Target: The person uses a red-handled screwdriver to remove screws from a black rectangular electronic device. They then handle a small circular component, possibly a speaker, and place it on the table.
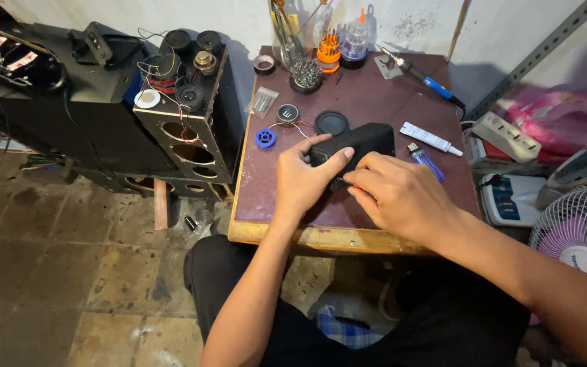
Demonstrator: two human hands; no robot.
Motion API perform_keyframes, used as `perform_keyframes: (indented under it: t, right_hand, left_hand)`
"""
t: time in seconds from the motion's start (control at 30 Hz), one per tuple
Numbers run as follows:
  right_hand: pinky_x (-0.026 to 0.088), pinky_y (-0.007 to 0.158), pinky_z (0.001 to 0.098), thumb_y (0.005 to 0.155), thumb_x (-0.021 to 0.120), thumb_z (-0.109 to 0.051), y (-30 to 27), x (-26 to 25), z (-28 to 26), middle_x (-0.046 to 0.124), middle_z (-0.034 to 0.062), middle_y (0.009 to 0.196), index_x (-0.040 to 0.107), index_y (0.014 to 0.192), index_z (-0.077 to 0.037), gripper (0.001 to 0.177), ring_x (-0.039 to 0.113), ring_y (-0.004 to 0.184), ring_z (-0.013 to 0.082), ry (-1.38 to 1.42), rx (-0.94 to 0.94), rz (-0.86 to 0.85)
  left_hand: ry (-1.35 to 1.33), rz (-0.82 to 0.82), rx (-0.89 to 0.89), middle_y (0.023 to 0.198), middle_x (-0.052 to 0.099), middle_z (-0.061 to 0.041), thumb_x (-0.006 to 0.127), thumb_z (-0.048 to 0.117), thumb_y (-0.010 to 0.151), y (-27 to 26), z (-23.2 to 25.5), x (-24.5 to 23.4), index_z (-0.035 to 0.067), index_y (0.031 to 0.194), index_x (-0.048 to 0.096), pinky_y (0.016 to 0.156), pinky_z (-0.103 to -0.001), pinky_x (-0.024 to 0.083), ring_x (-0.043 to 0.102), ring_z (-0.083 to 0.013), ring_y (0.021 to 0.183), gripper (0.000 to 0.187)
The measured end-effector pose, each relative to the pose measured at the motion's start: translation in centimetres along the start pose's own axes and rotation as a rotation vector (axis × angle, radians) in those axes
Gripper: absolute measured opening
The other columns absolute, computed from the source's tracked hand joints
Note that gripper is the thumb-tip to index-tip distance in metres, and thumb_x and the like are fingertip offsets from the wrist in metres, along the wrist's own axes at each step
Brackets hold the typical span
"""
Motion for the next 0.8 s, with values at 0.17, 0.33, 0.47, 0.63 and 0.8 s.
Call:
perform_keyframes:
  t: [0.17, 0.33, 0.47, 0.63, 0.8]
  right_hand:
    - [0.05, 0.058, 0.0302, 0.096, 0.059, -0.014, -0.2, 0.8, -1.0, 0.055, -0.0024, 0.086, 0.062, 0.085, -0.015, 0.011, 0.061, 0.076, 0.0198, -0.297, -0.173, -0.043]
    - [0.047, 0.053, 0.0318, 0.09, 0.054, -0.01, -0.5, 1.8, -1.0, 0.052, 0.0002, 0.083, 0.058, 0.086, -0.013, 0.006, 0.057, 0.067, 0.0198, -0.371, -0.264, -0.119]
    - [0.048, 0.049, 0.0371, 0.088, 0.057, -0.011, 0.2, 1.2, -0.8, 0.053, 0.0005, 0.081, 0.059, 0.085, -0.011, 0.003, 0.06, 0.061, 0.0238, -0.236, -0.184, -0.138]
    - [0.051, 0.05, 0.0389, 0.092, 0.064, -0.014, -0.1, 1.7, 0.8, 0.054, 0.0, 0.077, 0.067, 0.086, -0.013, 0.006, 0.064, 0.061, 0.0311, 0.034, 0.134, -0.134]
    - [0.053, 0.054, 0.0505, 0.083, 0.072, -0.02, 0.9, -0.4, -1.1, 0.056, 0.0095, 0.086, 0.061, 0.094, -0.012, 0.018, 0.067, 0.065, 0.044, 0.119, 0.204, -0.197]
  left_hand:
    - [-0.003, -0.001, -0.014, 0.096, 0.077, -0.022, 0.092, 0.031, 0.067, -0.2, 0.1, 0.1, 0.012, 0.118, 0.075, 0.072, -0.036, 0.065, 0.077, -0.0276, 0.091, 0.057]
    - [-0.026, 0.032, -0.01, 0.094, 0.077, -0.022, 0.092, 0.028, 0.067, -0.6, 0.0, 0.5, 0.012, 0.117, 0.076, 0.071, -0.035, 0.065, 0.077, -0.026, 0.089, 0.054]
    - [-0.046, 0.047, 0.016, 0.092, 0.077, -0.022, 0.092, 0.027, 0.067, -0.6, -0.2, 0.6, 0.01, 0.117, 0.076, 0.069, -0.035, 0.065, 0.075, -0.0232, 0.088, 0.055]
    - [-0.091, 0.057, 0.03, 0.091, 0.076, -0.024, 0.092, 0.024, 0.067, -0.8, -0.1, 0.6, 0.006, 0.117, 0.075, 0.065, -0.036, 0.064, 0.074, -0.0227, 0.086, 0.056]
    - [-0.048, 0.061, 0.067, 0.091, 0.076, -0.025, 0.093, 0.023, 0.068, -0.1, -0.7, 0.7, 0.007, 0.115, 0.076, 0.063, -0.036, 0.064, 0.075, -0.0257, 0.087, 0.053]
Point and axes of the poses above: each hand's wrist, its own y-axis towards the middle knuckle, its own x-axis out of the palm, z = x × y, the point moved 4 cm from there along y, towards the middle knuckle
